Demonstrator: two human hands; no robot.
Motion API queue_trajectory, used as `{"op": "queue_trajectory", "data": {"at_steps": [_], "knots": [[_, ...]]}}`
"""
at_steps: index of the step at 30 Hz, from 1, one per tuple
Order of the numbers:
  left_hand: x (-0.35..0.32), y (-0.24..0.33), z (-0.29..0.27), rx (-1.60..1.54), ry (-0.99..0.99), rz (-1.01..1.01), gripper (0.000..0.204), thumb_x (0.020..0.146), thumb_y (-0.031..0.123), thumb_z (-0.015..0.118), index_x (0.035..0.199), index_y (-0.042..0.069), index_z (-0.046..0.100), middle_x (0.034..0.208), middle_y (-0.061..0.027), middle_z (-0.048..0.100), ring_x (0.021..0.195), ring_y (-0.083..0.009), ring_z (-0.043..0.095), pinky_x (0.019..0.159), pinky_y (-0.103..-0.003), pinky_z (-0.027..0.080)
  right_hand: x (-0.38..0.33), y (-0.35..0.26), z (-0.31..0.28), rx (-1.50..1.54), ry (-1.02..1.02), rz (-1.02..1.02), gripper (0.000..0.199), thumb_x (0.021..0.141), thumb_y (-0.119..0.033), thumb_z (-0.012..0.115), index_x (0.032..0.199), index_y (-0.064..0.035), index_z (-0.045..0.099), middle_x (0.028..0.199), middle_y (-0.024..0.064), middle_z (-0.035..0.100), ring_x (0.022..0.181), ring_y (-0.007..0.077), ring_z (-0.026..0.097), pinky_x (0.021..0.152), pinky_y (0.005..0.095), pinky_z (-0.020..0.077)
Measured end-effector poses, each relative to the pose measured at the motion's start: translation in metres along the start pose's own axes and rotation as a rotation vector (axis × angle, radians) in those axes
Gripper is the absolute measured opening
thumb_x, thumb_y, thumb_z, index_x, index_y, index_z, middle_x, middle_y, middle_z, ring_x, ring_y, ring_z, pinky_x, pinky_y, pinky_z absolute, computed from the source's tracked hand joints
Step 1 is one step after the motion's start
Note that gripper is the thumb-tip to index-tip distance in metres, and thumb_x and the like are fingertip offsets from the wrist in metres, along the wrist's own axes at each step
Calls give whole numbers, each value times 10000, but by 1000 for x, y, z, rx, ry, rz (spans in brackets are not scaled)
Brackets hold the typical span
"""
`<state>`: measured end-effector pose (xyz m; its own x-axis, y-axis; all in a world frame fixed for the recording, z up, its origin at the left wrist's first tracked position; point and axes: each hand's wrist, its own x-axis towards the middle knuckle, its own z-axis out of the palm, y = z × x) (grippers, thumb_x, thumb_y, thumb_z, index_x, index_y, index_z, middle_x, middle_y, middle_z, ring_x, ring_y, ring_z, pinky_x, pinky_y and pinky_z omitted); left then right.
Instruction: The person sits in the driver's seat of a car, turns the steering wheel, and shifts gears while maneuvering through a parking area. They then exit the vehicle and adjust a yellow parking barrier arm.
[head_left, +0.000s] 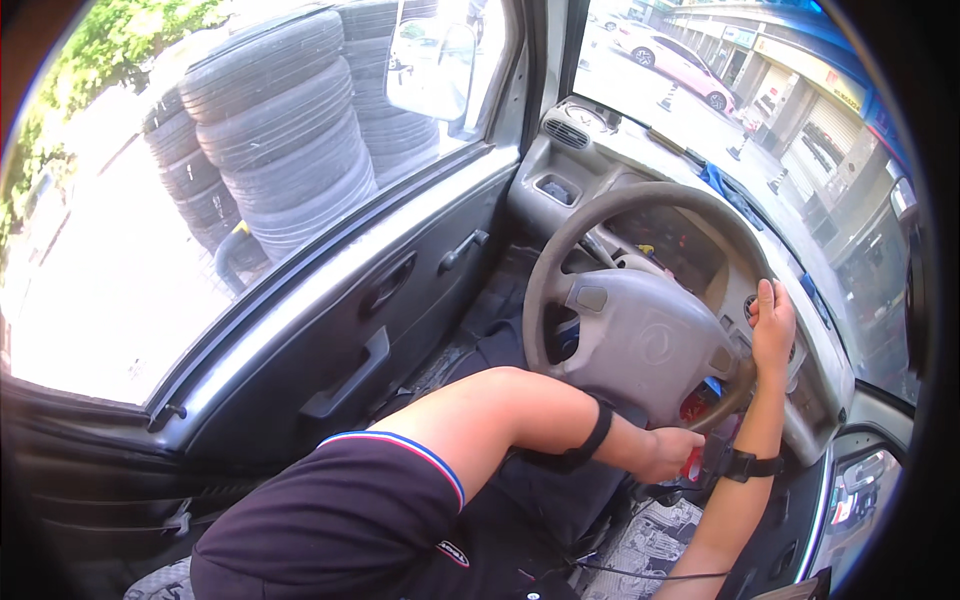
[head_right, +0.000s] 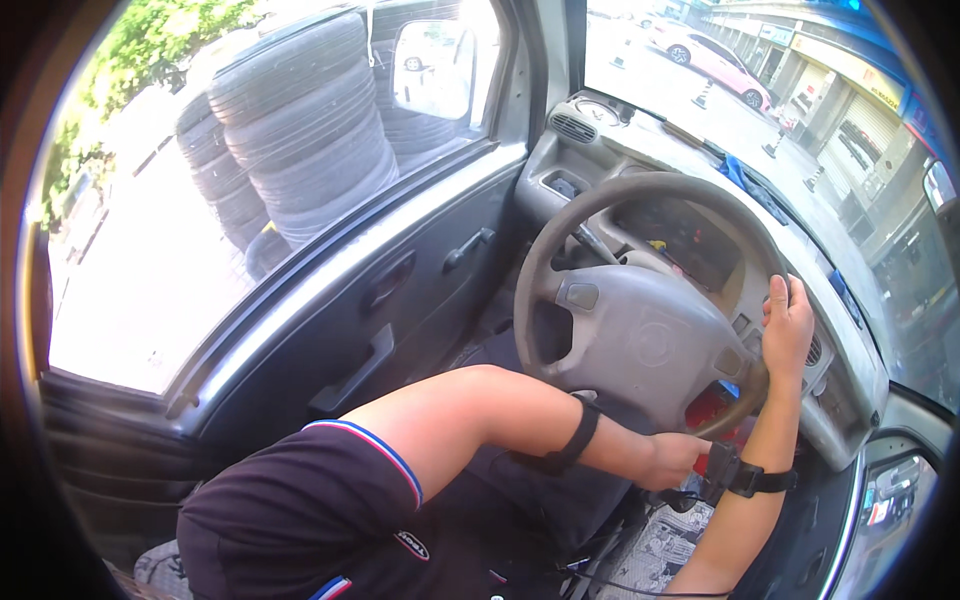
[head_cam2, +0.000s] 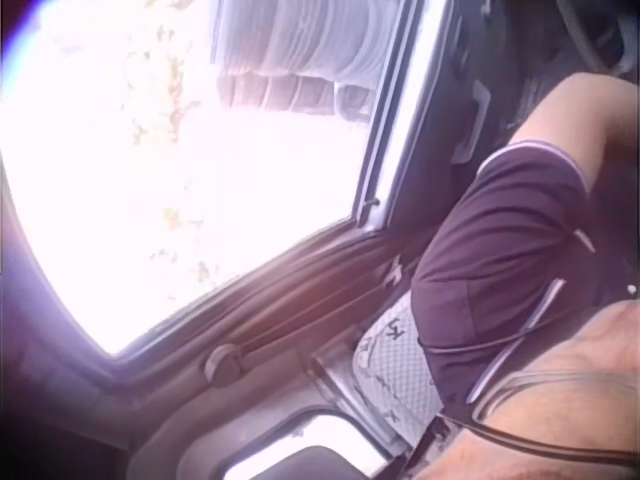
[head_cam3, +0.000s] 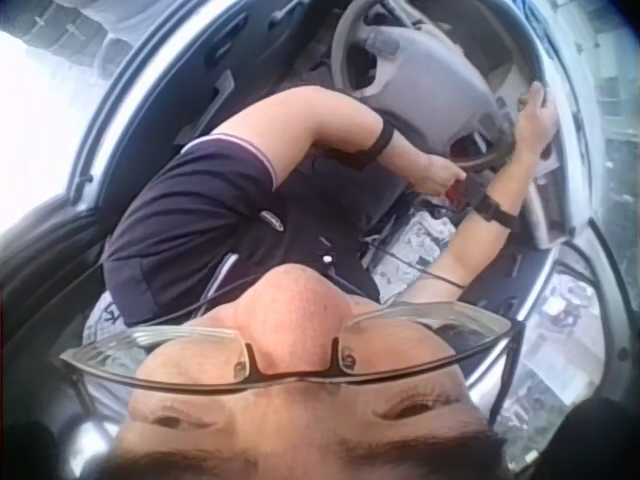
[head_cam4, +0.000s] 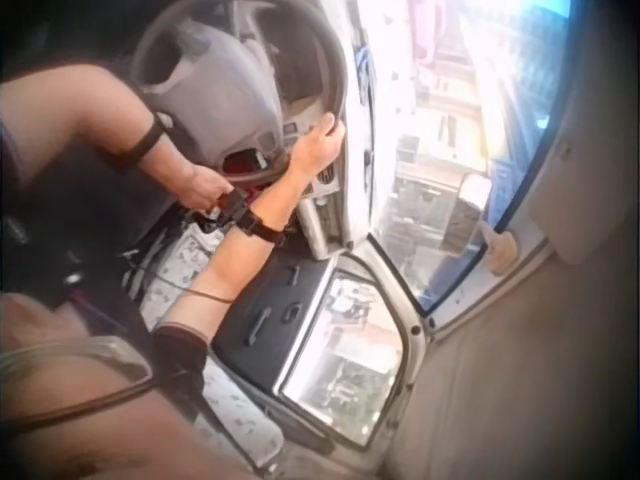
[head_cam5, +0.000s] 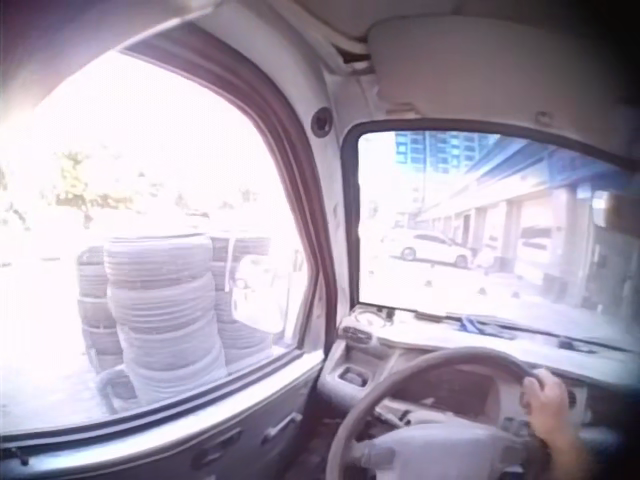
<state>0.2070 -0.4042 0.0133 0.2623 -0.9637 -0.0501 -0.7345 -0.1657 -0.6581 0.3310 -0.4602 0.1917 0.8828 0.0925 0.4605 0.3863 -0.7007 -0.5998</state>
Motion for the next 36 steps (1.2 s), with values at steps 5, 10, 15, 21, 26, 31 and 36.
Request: {"op": "queue_trajectory", "data": {"at_steps": [5,10,15,21,26,31,36], "knots": [[-15,20,6,-231,-11,53,430,954,363,429,1166,122,715,1230,-30,677,1310,-189,502,1239,-430,102,-29,44,-1,148,90,106,420,1026,-442,507,1037,-35,612,693,-9,520,595,86,492,557,263,406],[-83,34,15,-508,496,-99,480,850,271,518,1201,-32,643,1424,-248,507,1440,-327,357,1253,-476,115,-75,58,1,470,162,258,366,1032,-430,504,1031,-71,570,710,-14,511,587,84,488,542,242,403],[-146,28,23,-772,718,-265,572,749,212,633,1258,-41,567,1518,-273,377,1477,-377,282,1222,-502,201,-131,66,30,792,280,353,376,1036,-423,503,1056,-49,534,711,13,521,570,112,509,532,255,417],[-169,13,11,-785,743,-404,592,719,110,683,1278,-31,550,1514,-256,386,1462,-379,314,1198,-501,270,-162,82,34,830,345,369,344,1056,-366,476,1085,-28,536,696,56,553,575,172,557,535,297,460],[-184,11,-5,-722,637,-529,542,719,77,664,1258,42,618,1442,-181,509,1392,-352,440,1139,-491,362,-155,43,36,546,224,280,364,1046,-362,502,1033,0,535,682,51,583,599,151,618,575,285,521],[-176,1,-17,-752,610,-498,454,738,61,635,1192,62,660,1393,-168,554,1354,-343,486,1121,-483,376,-158,56,34,696,278,331,400,1031,-428,511,988,-31,520,664,38,586,571,124,596,555,271,483],[-176,2,-18,-738,634,-513,424,726,47,629,1146,63,683,1355,-171,582,1333,-349,507,1116,-482,378,-160,58,34,648,283,303,376,1047,-399,488,1044,-26,531,678,55,590,585,129,594,567,264,479]]}}
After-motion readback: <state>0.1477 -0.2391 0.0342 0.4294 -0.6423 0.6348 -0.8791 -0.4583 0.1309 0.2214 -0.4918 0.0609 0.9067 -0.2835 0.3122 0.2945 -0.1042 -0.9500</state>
